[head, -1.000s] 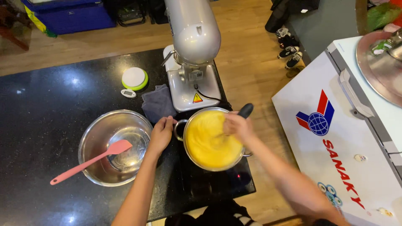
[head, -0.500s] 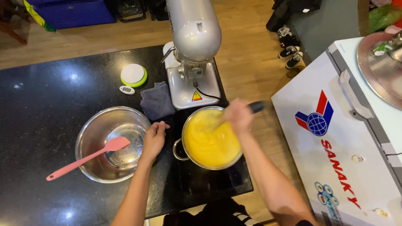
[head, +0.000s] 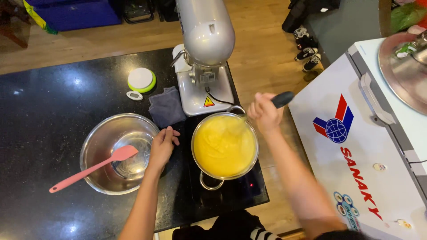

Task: Whisking a yellow custard mixture in a pot on an induction cooker, then transferring it to a bowl and covering it with plastic wrap.

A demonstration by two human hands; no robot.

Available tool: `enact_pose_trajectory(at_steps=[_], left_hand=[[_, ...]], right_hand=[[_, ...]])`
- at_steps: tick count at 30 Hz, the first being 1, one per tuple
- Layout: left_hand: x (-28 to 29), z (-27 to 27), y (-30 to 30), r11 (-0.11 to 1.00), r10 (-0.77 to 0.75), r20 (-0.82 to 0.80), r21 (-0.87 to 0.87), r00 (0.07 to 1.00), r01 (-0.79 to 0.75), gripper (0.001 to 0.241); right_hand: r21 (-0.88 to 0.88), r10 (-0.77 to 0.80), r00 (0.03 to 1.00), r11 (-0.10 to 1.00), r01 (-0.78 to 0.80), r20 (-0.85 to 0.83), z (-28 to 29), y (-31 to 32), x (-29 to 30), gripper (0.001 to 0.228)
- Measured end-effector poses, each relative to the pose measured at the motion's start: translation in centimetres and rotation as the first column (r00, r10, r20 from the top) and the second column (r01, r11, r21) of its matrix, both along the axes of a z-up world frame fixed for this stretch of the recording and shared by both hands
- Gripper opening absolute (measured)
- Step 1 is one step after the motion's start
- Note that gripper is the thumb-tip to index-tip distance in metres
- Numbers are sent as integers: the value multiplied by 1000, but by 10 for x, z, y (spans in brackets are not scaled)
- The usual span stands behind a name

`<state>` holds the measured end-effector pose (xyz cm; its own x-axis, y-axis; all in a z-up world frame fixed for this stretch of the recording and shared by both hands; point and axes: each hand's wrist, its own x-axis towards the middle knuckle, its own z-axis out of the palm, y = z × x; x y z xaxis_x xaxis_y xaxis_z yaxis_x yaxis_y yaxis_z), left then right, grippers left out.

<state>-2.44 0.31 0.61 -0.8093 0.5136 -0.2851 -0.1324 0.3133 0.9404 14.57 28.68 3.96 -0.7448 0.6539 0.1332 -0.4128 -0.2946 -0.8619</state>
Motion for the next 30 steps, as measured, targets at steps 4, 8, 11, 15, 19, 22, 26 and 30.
enact_pose_trajectory(at_steps=[4, 8, 11, 15, 19, 22, 26, 30], left_hand=[[0, -17, 1, 998, -44, -33, 43, 998, 45, 44], [-2, -19, 1, 999, -10, 9, 38, 1000, 10, 44], [3, -12, 8, 999, 33, 95, 40, 995, -37, 43], [-1, -19, 10, 999, 8, 39, 31, 999, -9, 43], [-4, -25, 15, 997, 40, 37, 69, 998, -43, 43], [-4, -16, 19, 998, 57, 104, 23, 993, -60, 41], [-9, -21, 20, 997, 58, 40, 50, 998, -60, 40], [-4, -15, 22, 999, 37, 37, 1, 999, -37, 35]], right_hand=[[-175, 117, 978, 974, -147, -170, -28, -25, -3, 48], [-76, 76, 997, 994, -73, 32, 2, -3, -3, 43], [-196, 81, 993, 976, -98, -89, -26, -11, -7, 46], [-212, 165, 985, 966, -149, 56, -8, -11, 2, 44], [-130, -98, 995, 987, 94, -17, -10, -9, -7, 42], [-346, 96, 990, 930, -126, -102, -25, -20, -4, 47], [-118, 48, 992, 992, -34, 120, 7, -7, -8, 42], [-310, 124, 988, 939, -146, -87, -35, -21, -8, 46]])
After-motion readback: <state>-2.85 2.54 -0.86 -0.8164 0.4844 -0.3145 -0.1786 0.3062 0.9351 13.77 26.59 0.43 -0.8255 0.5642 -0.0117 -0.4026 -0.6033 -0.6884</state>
